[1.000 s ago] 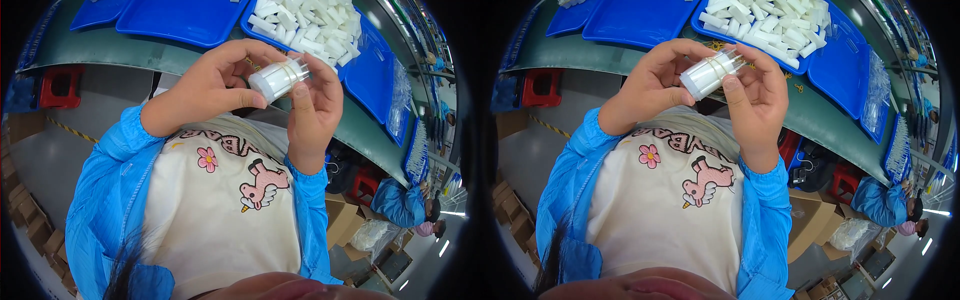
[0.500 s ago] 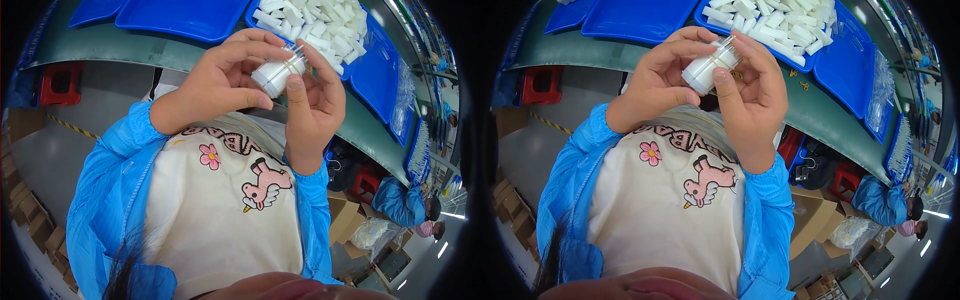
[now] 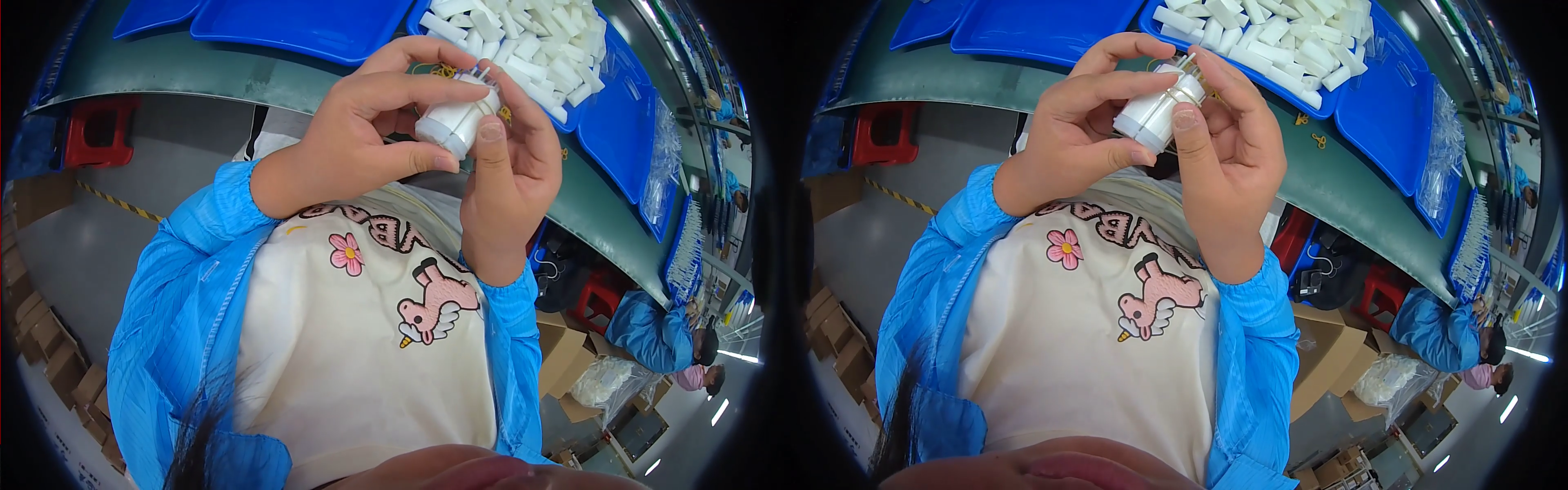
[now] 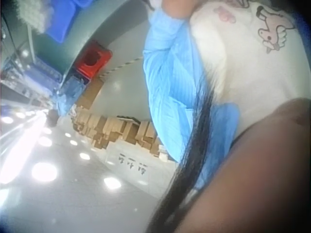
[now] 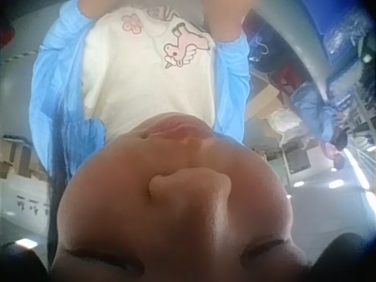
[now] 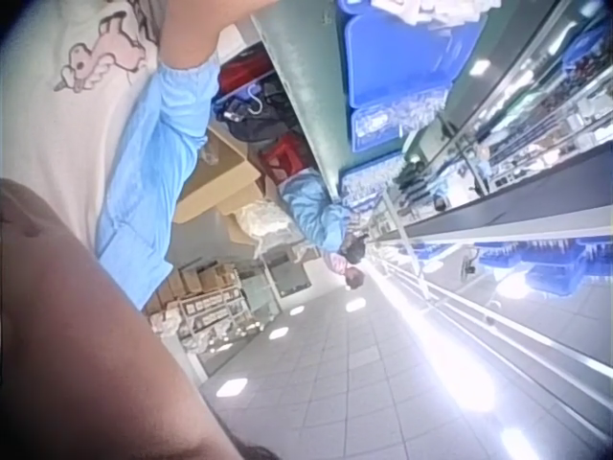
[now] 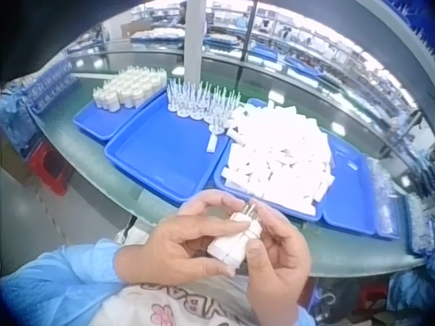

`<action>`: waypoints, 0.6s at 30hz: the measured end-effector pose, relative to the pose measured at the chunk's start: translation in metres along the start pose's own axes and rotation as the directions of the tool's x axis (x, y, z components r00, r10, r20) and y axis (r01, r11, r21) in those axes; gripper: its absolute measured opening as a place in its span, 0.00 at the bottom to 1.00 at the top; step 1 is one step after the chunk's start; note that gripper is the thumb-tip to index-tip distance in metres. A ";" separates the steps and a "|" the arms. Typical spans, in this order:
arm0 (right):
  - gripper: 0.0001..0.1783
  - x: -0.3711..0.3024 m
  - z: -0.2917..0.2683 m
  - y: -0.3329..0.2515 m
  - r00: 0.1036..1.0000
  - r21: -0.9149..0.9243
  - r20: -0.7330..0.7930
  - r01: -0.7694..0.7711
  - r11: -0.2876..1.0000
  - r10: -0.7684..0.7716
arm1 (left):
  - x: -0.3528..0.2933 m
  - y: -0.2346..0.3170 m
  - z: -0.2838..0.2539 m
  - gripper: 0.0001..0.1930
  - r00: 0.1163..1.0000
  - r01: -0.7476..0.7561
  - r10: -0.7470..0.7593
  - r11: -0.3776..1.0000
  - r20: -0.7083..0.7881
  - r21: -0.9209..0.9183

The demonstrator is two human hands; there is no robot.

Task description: The person fits foam pieces around plastic components by hand, secures the assembled bundle with a rubber band, and places it onto a tray.

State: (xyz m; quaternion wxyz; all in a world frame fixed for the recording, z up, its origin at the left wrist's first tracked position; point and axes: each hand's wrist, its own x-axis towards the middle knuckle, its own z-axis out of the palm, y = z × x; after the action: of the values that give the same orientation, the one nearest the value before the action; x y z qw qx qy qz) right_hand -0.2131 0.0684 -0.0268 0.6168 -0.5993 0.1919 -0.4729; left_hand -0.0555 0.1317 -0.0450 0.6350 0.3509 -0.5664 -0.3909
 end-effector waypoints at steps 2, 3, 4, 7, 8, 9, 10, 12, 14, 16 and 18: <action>0.20 0.000 0.002 0.000 0.999 0.003 -0.025 0.034 0.999 -0.034 | 0.000 0.001 0.001 0.31 1.000 0.013 -0.013 1.000 -0.001 -0.019; 0.20 0.000 0.001 0.001 0.999 0.003 -0.024 0.033 0.999 -0.033 | 0.000 0.001 0.001 0.31 1.000 0.026 -0.026 0.999 0.000 -0.039; 0.20 0.000 -0.001 0.001 1.000 0.006 -0.026 0.006 1.000 -0.006 | 0.000 0.002 0.001 0.31 1.000 0.025 -0.025 0.999 -0.001 -0.039; 0.20 0.000 -0.001 0.001 0.998 -0.016 -0.039 -0.047 0.999 0.046 | 0.001 0.004 0.002 0.30 0.999 0.032 -0.032 0.999 0.023 -0.016; 0.20 -0.001 0.000 0.000 0.996 -0.040 -0.051 -0.072 0.997 0.070 | 0.000 0.005 0.002 0.29 0.998 0.061 -0.060 0.998 0.023 -0.026; 0.20 -0.001 0.000 0.000 0.996 -0.041 -0.050 -0.072 0.997 0.070 | 0.000 0.005 0.002 0.28 0.996 0.089 -0.088 0.995 0.023 -0.037; 0.20 -0.001 0.000 0.001 0.996 -0.039 -0.057 -0.068 0.997 0.066 | 0.000 0.005 0.001 0.28 0.996 0.089 -0.088 0.995 0.023 -0.037; 0.20 -0.001 0.000 0.003 0.996 -0.037 -0.063 -0.065 0.997 0.062 | 0.000 0.004 0.001 0.26 0.995 0.096 -0.096 0.995 0.021 -0.029; 0.20 -0.001 0.000 0.004 0.998 -0.062 -0.050 -0.038 0.997 0.035 | 0.000 0.003 0.002 0.26 0.996 0.094 -0.094 0.995 0.012 -0.014; 0.20 -0.002 -0.002 0.006 0.997 0.009 -0.044 -0.056 0.998 0.057 | -0.001 0.003 0.002 0.26 0.996 0.092 -0.092 0.996 0.005 0.000; 0.21 -0.003 -0.002 0.007 0.996 0.080 -0.037 -0.075 0.994 0.078 | -0.001 0.002 0.001 0.26 0.998 0.066 -0.066 0.998 0.002 0.004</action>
State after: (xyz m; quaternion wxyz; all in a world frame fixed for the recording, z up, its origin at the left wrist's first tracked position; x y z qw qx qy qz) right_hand -0.2137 0.0685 -0.0350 0.6534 -0.5572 0.2085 -0.4681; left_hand -0.0560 0.1338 -0.0439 0.6207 0.3701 -0.5558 -0.4108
